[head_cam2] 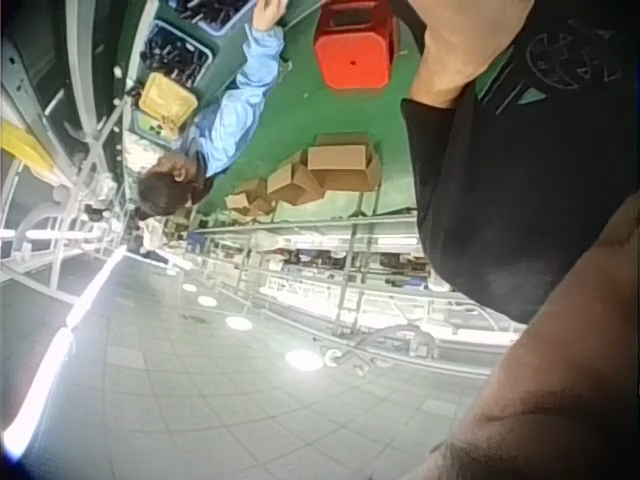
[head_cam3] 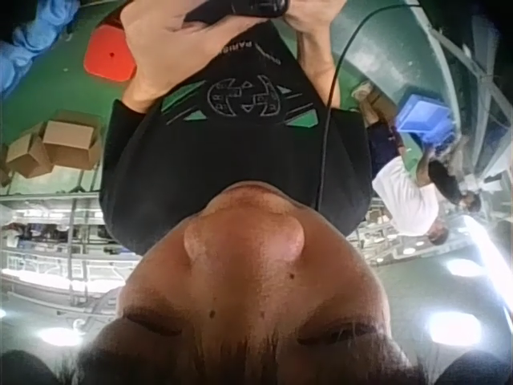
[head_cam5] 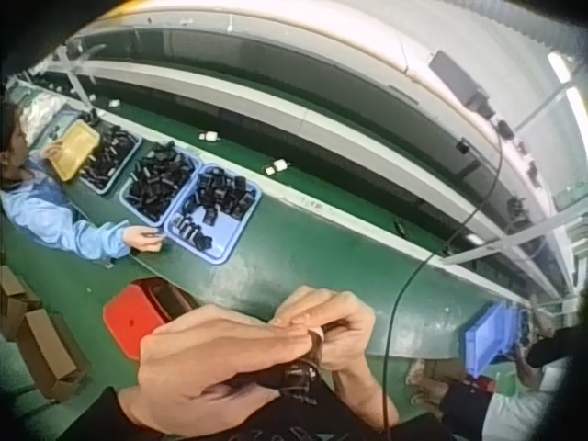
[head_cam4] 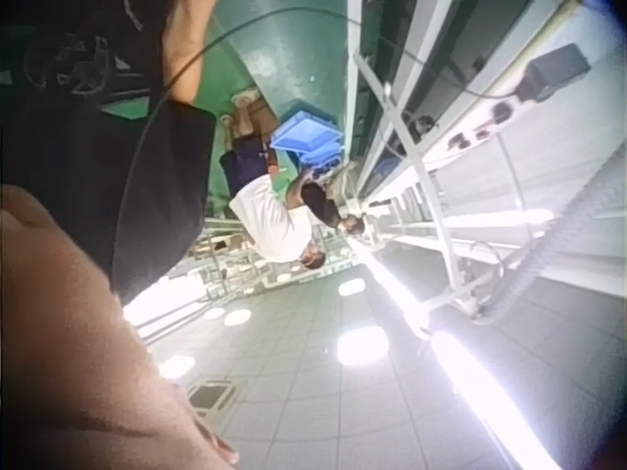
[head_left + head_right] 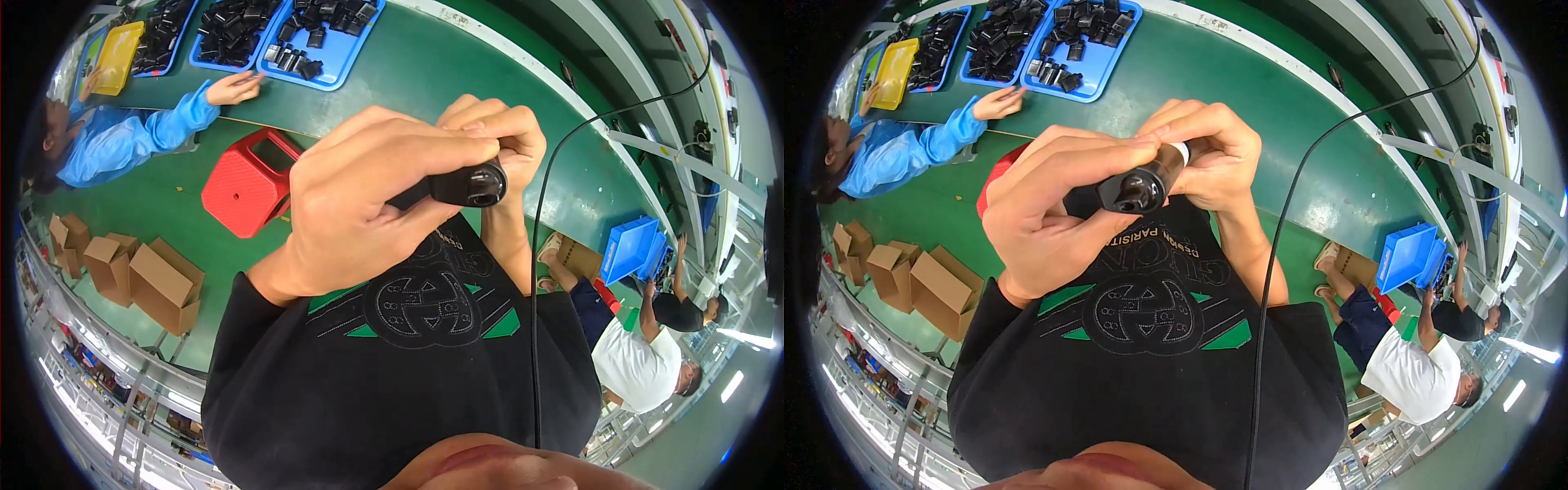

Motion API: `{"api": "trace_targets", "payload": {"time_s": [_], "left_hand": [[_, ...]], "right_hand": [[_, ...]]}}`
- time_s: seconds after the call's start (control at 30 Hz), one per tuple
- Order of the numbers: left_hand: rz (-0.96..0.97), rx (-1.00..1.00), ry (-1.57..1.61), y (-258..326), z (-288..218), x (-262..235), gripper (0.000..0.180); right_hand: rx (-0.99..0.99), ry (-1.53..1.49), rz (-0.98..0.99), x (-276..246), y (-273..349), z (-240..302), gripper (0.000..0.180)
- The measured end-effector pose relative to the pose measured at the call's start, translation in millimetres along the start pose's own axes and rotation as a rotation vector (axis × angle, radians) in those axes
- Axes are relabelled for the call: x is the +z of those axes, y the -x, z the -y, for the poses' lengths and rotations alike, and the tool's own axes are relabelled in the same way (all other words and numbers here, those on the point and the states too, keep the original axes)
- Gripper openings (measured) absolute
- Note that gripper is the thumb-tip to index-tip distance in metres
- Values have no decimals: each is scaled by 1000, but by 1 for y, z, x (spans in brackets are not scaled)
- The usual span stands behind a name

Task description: The person assembles black cylindrical parts with white base components by hand, taking them from blue trays and cardboard boxes and joining them together.

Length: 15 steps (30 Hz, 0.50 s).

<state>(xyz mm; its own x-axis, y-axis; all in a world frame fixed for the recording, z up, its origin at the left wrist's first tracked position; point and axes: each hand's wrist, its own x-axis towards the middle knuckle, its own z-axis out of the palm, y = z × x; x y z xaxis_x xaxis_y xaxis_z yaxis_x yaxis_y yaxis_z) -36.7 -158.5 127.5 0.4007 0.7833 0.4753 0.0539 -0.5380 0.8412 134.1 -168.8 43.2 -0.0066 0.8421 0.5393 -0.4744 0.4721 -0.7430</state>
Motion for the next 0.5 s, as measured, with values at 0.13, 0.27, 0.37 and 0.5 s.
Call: {"api": "trace_targets", "payload": {"time_s": [0.13, 0.27, 0.37, 0.5], "left_hand": [[-9, 34, -12, -1, 1, -1, 41], [10, 49, -29, -1, 1, -2, 42], [7, 67, -7, 0, 4, -1, 42], [33, 66, 50, -2, 1, -1, 42]], "right_hand": [[3, 50, -49, 4, 2, 1, 37], [-4, 82, -35, 1, 3, 0, 33], [-7, 89, -42, 4, 3, 1, 32], [-33, 4, -65, 9, 4, 1, 31]]}}
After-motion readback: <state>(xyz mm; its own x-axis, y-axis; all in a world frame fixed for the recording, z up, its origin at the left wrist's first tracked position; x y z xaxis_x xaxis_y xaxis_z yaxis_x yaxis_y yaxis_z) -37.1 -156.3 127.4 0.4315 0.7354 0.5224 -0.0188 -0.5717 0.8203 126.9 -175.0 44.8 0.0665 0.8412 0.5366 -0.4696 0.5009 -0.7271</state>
